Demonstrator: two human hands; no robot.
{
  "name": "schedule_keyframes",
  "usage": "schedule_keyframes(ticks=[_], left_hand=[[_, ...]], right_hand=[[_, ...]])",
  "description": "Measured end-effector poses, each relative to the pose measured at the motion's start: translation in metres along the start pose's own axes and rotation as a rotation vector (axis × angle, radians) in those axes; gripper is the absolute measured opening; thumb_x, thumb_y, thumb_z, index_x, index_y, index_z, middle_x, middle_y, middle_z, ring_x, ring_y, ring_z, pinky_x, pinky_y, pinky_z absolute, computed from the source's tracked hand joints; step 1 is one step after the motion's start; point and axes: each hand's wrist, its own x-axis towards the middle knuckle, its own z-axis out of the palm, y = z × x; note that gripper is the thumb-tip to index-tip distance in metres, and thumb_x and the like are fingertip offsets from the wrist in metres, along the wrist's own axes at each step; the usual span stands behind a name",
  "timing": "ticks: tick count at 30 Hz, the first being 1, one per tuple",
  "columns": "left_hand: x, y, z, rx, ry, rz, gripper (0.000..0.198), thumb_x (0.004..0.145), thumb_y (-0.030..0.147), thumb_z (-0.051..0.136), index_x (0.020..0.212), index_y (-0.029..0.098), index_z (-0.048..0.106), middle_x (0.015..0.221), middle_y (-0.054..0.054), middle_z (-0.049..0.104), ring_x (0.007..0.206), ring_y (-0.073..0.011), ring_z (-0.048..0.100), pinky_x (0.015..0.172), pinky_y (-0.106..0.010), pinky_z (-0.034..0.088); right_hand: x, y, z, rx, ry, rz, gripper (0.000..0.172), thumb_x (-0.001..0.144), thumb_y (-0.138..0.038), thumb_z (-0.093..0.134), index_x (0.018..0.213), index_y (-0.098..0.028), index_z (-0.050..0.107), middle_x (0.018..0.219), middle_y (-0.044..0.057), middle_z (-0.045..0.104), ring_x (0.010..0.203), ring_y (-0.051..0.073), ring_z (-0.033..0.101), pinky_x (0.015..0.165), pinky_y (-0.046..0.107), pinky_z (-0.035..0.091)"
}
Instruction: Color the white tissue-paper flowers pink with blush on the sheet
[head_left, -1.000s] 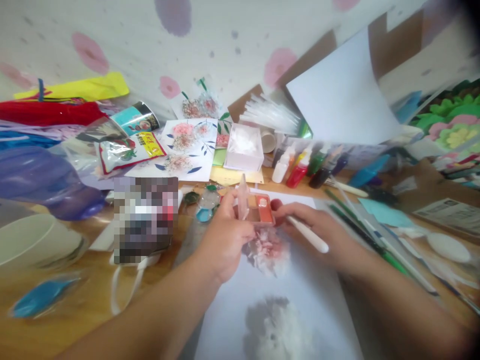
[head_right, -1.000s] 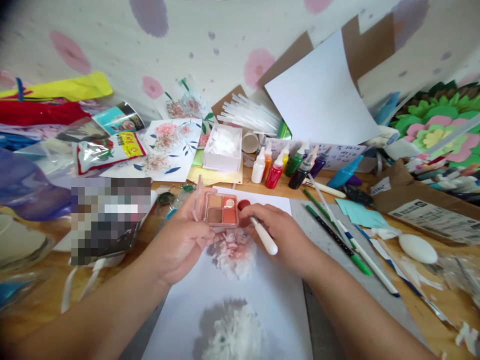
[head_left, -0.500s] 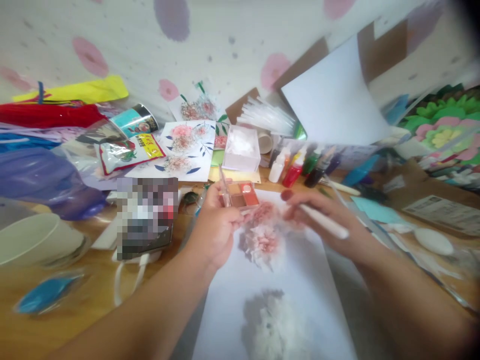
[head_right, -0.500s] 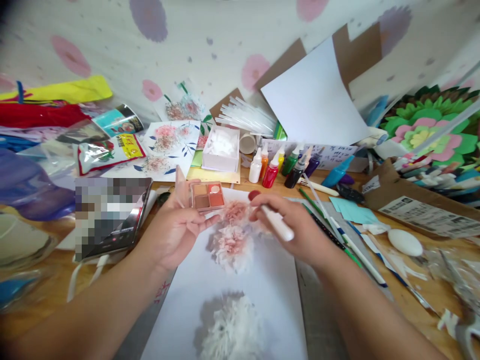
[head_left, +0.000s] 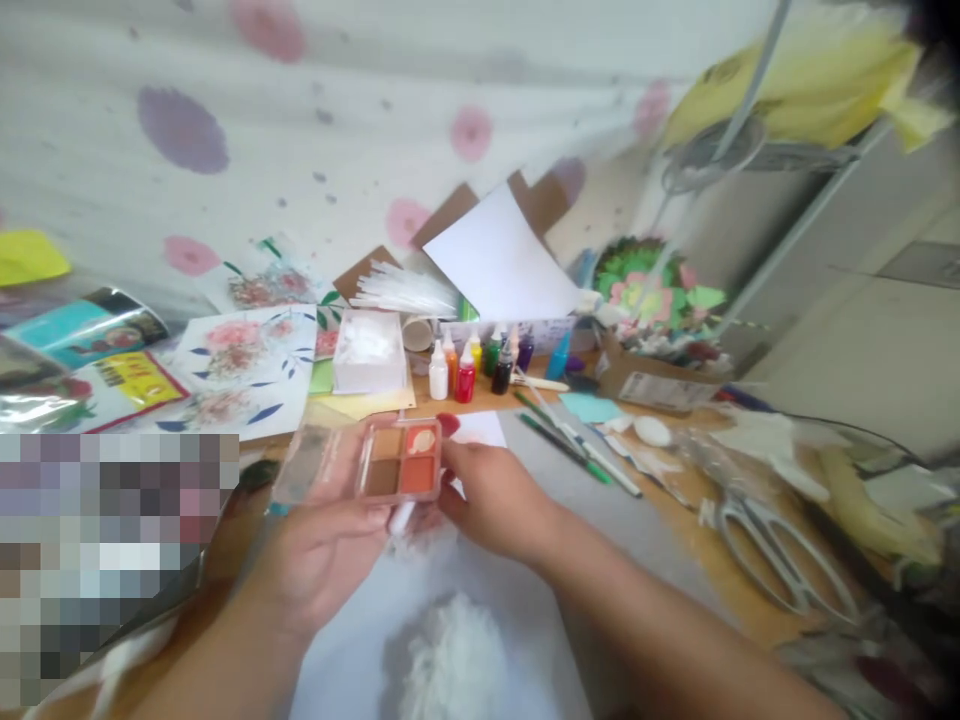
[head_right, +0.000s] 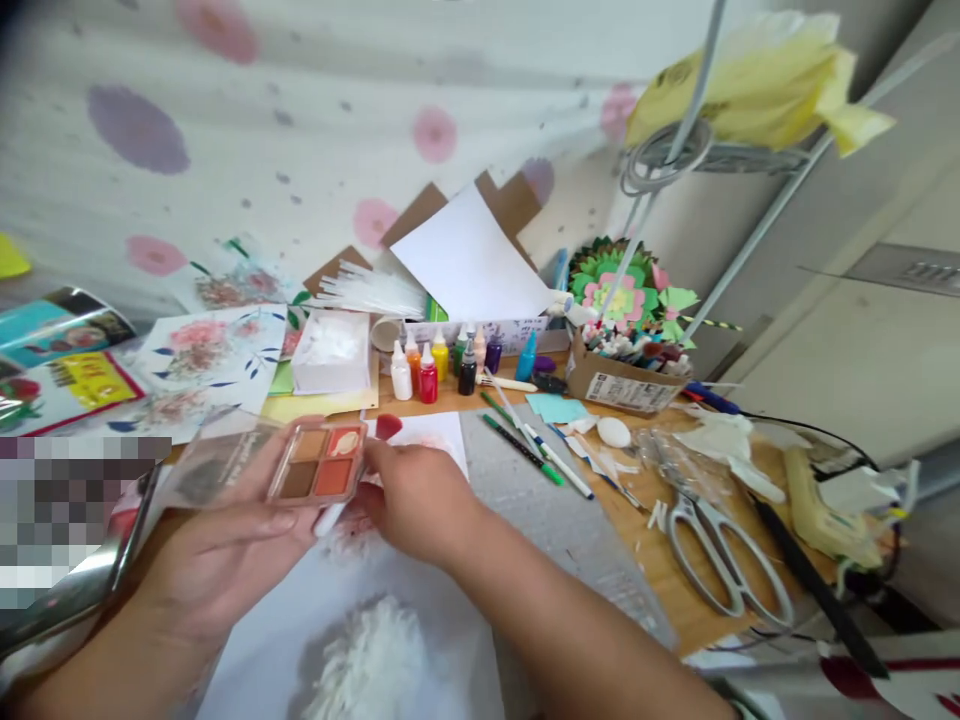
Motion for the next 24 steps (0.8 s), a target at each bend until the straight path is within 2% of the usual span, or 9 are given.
schedule_keyframes(ticks=[3,5,6,8,11,13,16,21,24], left_hand=[[0.003,0.005,-0.002,0.059,0.117,0.024,0.067,0.058,0.004,0.064,0.118,0.033,0.056,0.091,-0.004,0.072,0.075,-0.0226,0.067,0.069,-0.037,0.053],[0.006,0.009,-0.004,0.096,0.223,0.106,0.066,0.054,0.003,0.066,0.114,0.031,0.058,0.095,-0.003,0.072,0.076,-0.0203,0.066,0.068,-0.031,0.053],[0.008,0.011,-0.005,0.108,0.263,0.157,0.065,0.053,0.002,0.066,0.111,0.030,0.060,0.098,-0.003,0.071,0.077,-0.0196,0.066,0.066,-0.028,0.053],[0.011,0.014,-0.006,0.129,0.306,0.246,0.064,0.050,0.001,0.066,0.107,0.029,0.062,0.104,-0.002,0.070,0.078,-0.0184,0.065,0.063,-0.025,0.052],[0.012,0.018,-0.009,0.146,0.325,0.361,0.061,0.048,-0.001,0.066,0.102,0.028,0.063,0.102,-0.001,0.070,0.076,-0.0165,0.063,0.061,-0.024,0.051],[0.013,0.020,-0.011,0.158,0.337,0.417,0.061,0.048,-0.002,0.065,0.101,0.028,0.064,0.100,-0.001,0.071,0.074,-0.0161,0.062,0.060,-0.023,0.050],[0.014,0.020,-0.013,0.173,0.338,0.451,0.064,0.048,-0.003,0.064,0.104,0.028,0.063,0.100,-0.002,0.071,0.075,-0.0166,0.061,0.061,-0.025,0.050],[0.014,0.020,-0.011,0.176,0.344,0.454,0.060,0.051,-0.003,0.062,0.102,0.029,0.065,0.100,0.000,0.070,0.089,-0.0207,0.059,0.064,-0.028,0.049],[0.012,0.021,-0.007,0.147,0.331,0.379,0.051,0.057,0.001,0.064,0.097,0.032,0.066,0.095,0.005,0.072,0.082,-0.0174,0.058,0.068,-0.029,0.048]], right_hand=[[-0.009,0.020,-0.008,0.135,0.148,-0.007,0.042,0.085,-0.021,0.056,0.127,-0.023,0.055,0.108,0.004,0.071,0.084,0.015,0.066,0.077,0.026,0.048],[-0.020,0.049,-0.023,0.044,0.252,0.144,0.027,0.088,-0.024,0.052,0.112,-0.022,0.065,0.103,0.004,0.072,0.085,0.015,0.065,0.076,0.025,0.046],[-0.028,0.066,-0.032,-0.077,0.261,0.250,0.022,0.088,-0.022,0.051,0.101,-0.021,0.069,0.100,0.005,0.072,0.088,0.016,0.064,0.078,0.025,0.045],[-0.046,0.099,-0.055,-0.350,0.171,0.460,0.021,0.087,-0.021,0.050,0.090,-0.021,0.071,0.098,0.004,0.072,0.092,0.017,0.063,0.079,0.024,0.042],[-0.080,0.132,-0.087,-0.466,0.170,0.632,0.025,0.086,-0.018,0.046,0.087,-0.016,0.071,0.093,0.009,0.072,0.089,0.021,0.063,0.074,0.027,0.040],[-0.100,0.142,-0.099,-0.496,0.146,0.708,0.023,0.084,-0.020,0.048,0.083,-0.017,0.071,0.086,0.009,0.072,0.082,0.021,0.064,0.068,0.027,0.039],[-0.119,0.150,-0.100,-0.523,0.100,0.766,0.017,0.081,-0.023,0.054,0.081,-0.017,0.070,0.080,0.008,0.071,0.074,0.019,0.063,0.063,0.026,0.036],[-0.121,0.156,-0.089,-0.531,0.063,0.786,0.020,0.077,-0.016,0.053,0.086,-0.015,0.070,0.081,0.010,0.071,0.074,0.020,0.062,0.063,0.027,0.035],[-0.122,0.156,-0.095,-0.505,0.050,0.787,0.021,0.074,-0.018,0.054,0.087,-0.017,0.071,0.080,0.008,0.072,0.072,0.019,0.063,0.061,0.027,0.036]])
